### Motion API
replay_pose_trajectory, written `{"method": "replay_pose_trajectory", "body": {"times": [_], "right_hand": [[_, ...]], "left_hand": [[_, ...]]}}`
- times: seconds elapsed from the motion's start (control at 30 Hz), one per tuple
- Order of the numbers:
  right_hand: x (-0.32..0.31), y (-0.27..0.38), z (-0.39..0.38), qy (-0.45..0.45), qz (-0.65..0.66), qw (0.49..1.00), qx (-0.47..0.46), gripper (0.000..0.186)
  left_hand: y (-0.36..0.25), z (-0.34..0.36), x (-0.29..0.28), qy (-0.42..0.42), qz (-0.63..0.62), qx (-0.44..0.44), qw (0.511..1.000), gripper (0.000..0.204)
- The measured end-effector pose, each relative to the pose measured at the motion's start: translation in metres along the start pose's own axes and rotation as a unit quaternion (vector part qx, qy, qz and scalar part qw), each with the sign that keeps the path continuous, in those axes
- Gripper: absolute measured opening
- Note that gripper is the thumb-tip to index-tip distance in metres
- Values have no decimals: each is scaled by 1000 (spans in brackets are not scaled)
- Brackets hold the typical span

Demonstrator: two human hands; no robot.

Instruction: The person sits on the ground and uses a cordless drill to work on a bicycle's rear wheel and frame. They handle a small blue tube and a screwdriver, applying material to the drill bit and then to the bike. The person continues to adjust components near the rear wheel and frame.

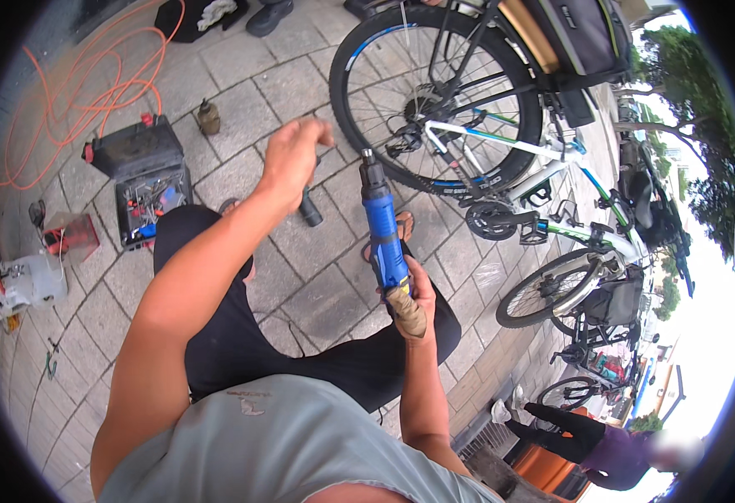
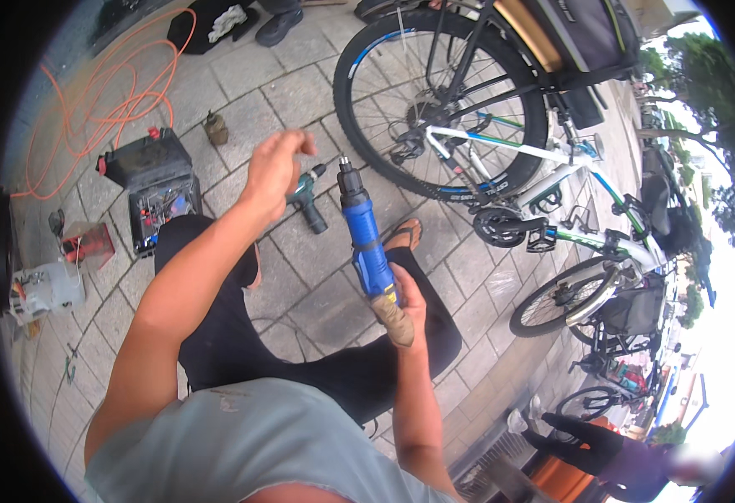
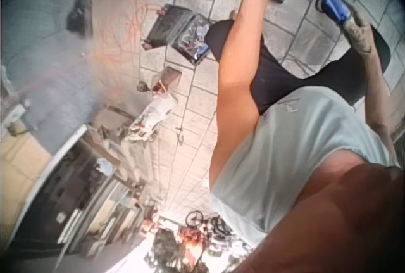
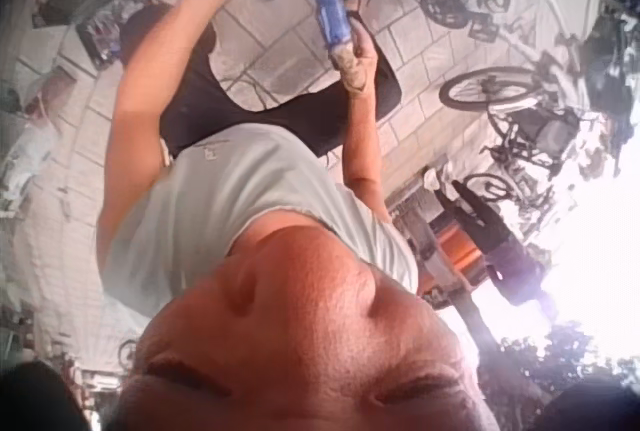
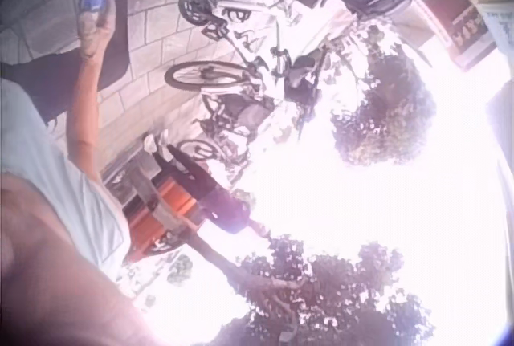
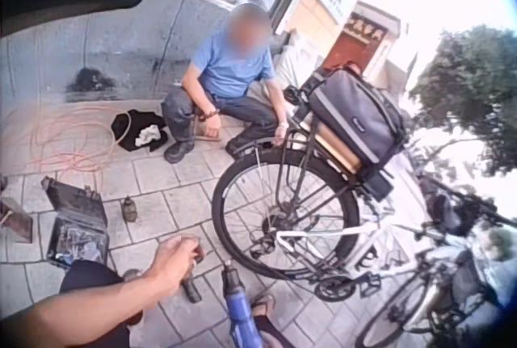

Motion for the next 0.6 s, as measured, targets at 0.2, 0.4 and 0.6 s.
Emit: {"method": "replay_pose_trajectory", "body": {"times": [0.2,0.4,0.6], "right_hand": [[20,8,1,-35,-141,986,-85,87],[33,15,15,-15,-334,921,-201,76],[36,5,27,-21,-310,921,-237,74]], "left_hand": [[40,-66,39,389,-77,-181,900,33],[39,-76,36,484,-45,-117,866,41],[31,-75,35,470,-28,-115,875,35]]}}
Point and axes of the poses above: each hand's wrist, its own z-axis towards the middle knuckle, its own x-axis out of the palm, y = z × x, the point moved 4 cm from there along z, towards the middle knuckle, and after that the axes turned 2 degrees about -y, right-handed, at the moved point
